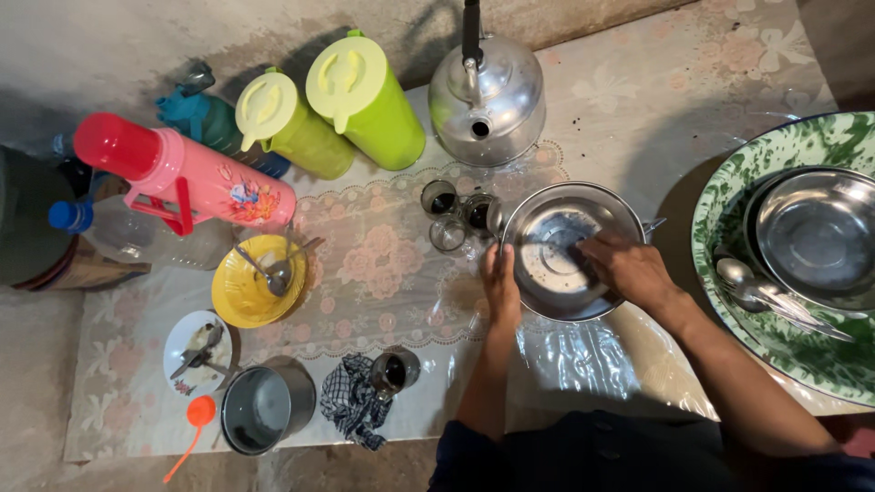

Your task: The person uses a spoon to transfer portions of food from several bowls into a single bowl.

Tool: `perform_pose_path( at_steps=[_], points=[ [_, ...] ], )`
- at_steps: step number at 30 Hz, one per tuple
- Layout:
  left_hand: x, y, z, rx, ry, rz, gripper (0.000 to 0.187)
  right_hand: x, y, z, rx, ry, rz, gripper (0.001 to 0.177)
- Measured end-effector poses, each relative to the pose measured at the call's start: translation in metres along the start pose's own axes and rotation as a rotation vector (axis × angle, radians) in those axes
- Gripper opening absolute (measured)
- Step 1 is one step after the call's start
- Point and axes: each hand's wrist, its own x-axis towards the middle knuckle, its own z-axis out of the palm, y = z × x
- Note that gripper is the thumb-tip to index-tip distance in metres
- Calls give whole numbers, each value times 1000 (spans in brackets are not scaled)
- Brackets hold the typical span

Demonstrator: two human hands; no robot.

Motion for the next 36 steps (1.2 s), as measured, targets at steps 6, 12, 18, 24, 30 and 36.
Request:
perform_pose_path(
  at_steps=[6, 12, 18, 24, 30, 36],
  points=[
    [31, -11, 9, -143, -80, 72, 58, 7, 17, -27, 159, -24, 109, 23],
    [44, -24, 27, -388, -153, 134, 47, 8, 33, -16, 186, 47, 188, 23],
    [52, -32, 32, -399, -129, 118, 42, 8, 62, -10, 200, 57, 62, 20],
    [50, -26, 46, -339, -161, 283, 32, 9, 51, 4, -47, -38, -57, 39],
    [60, -16, 30, -335, -147, 396, 26, 2, 69, -20, -61, -74, -24, 32],
    [46, 6, 44, -290, -270, 401, 26, 11, 47, -2, -158, 97, -51, 34]
  ],
)
